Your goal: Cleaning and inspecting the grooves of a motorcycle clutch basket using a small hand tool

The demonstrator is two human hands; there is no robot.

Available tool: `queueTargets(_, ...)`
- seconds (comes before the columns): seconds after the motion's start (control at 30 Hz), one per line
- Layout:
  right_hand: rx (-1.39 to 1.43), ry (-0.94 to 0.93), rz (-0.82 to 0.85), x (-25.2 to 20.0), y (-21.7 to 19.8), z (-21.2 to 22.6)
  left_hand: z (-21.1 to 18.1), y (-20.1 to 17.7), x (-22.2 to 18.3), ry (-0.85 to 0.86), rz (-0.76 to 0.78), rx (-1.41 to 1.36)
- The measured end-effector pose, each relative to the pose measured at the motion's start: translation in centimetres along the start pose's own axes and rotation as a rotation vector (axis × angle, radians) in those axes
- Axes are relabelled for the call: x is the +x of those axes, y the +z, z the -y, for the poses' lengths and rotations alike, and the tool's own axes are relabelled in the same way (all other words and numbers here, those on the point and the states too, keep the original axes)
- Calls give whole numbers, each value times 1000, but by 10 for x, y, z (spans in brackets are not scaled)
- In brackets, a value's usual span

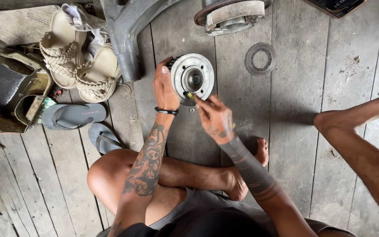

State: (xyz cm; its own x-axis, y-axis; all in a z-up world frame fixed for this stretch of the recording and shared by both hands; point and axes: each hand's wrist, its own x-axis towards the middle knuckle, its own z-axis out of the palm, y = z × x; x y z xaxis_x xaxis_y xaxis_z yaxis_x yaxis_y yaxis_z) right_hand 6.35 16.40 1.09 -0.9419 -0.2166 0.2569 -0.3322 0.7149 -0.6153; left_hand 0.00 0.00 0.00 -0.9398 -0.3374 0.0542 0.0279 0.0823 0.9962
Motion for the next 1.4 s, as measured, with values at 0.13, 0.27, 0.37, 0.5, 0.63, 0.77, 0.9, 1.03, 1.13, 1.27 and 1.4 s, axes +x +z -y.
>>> queueTargets(0.13,-43,-12,-29,-2,-2,13,-5,-2,-2,7,0,12)
queueTargets(0.27,-65,-30,-55,-2,7,-23,-4,-1,3,12,8,0)
queueTargets(0.37,-66,-6,-87,14,-13,-33,-3,-4,1,15,4,-1)
queueTargets(0.5,-76,-120,-15,14,-14,-9,-6,-3,0,14,5,2)
queueTargets(0.63,-128,-134,-72,28,-12,-79,-8,-5,2,35,5,3)
queueTargets(0.77,-94,-192,-9,16,2,-78,2,-3,6,51,9,5)
queueTargets(0.9,-202,-153,-32,34,-10,-119,1,-3,2,55,13,12)
queueTargets(1.03,-117,-202,18,55,-19,-50,0,-3,5,48,17,-13)
queueTargets(1.13,-103,-182,6,70,-16,-27,-1,-2,3,66,38,-17)
queueTargets(1.27,-51,-216,45,58,-10,2,4,-6,2,52,27,-4)
queueTargets(1.4,-245,-296,42,48,-13,-31,7,-3,6,47,27,-12)
